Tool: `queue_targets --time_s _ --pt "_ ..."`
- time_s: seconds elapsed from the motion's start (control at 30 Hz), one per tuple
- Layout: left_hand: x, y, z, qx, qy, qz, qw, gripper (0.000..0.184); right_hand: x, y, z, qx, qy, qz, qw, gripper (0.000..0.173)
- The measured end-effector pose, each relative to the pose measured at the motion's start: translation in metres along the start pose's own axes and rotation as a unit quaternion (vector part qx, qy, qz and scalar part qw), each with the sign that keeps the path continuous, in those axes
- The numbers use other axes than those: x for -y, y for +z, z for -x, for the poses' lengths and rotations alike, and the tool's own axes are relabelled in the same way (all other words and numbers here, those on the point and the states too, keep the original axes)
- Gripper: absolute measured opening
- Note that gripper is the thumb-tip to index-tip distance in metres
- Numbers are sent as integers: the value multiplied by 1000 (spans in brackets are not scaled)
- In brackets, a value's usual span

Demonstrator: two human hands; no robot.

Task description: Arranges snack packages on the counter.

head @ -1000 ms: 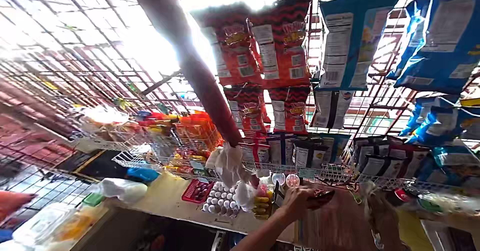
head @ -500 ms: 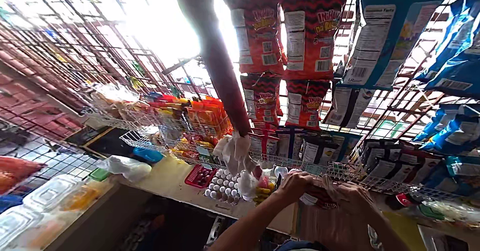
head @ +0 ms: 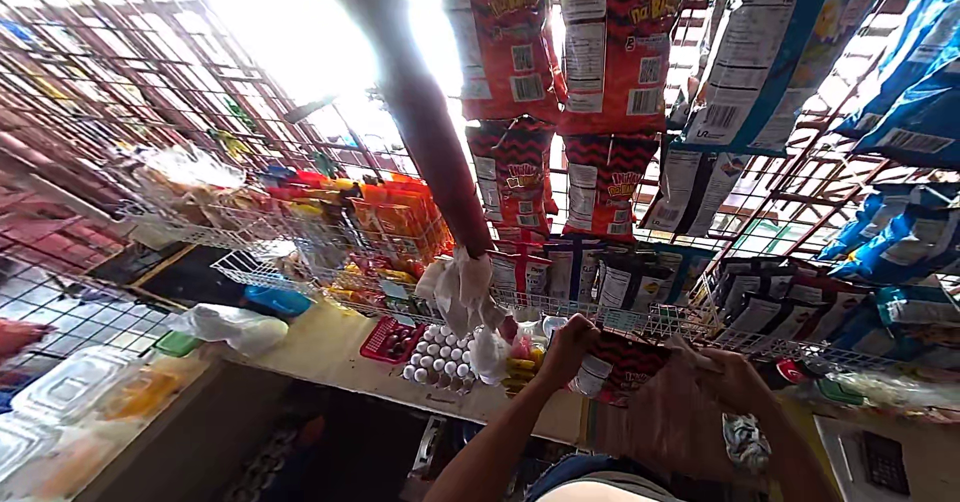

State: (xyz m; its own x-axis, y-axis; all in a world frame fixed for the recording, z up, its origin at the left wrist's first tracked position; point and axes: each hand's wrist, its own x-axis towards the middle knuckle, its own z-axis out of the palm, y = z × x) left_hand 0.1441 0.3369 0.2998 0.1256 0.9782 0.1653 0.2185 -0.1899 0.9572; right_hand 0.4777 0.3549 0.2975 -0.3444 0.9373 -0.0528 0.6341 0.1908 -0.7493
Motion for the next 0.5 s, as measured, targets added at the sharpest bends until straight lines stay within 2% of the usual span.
queue_targets --time_s 0.07,0.13,0.17,0.23,0.27,0.33,0.37,0.4,0.5 --pt "-1 -3 -1 -9 -20 17 1000 15 -11 -3 4 -27 51 -42 997 30" --pt "-3 -3 -2 -12 -35 31 999 14 -8 0 6 -42 65 -52 996 48" --pt "-6 -3 -3 -15 -37 37 999 13 -1 3 6 -41 66 -59 995 47" --pt "-15 -4 -6 -22 -30 51 998 11 21 7 4 -28 42 -102 994 30" --pt "-22 -5 -10 -28 -18 59 998 10 34 7 1 -13 10 -128 992 40" --pt "-37 -12 -20 -42 17 64 997 9 61 5 -9 6 -62 -160 985 74" --pt "-45 -16 -26 -48 32 56 997 10 74 3 -15 -5 -85 -169 982 77" --pt "-54 -20 -33 -55 44 43 997 12 89 0 -20 -33 -94 -173 980 72" --pt "-77 -31 -54 -91 92 12 992 20 130 -13 -41 -130 -106 -143 975 39"
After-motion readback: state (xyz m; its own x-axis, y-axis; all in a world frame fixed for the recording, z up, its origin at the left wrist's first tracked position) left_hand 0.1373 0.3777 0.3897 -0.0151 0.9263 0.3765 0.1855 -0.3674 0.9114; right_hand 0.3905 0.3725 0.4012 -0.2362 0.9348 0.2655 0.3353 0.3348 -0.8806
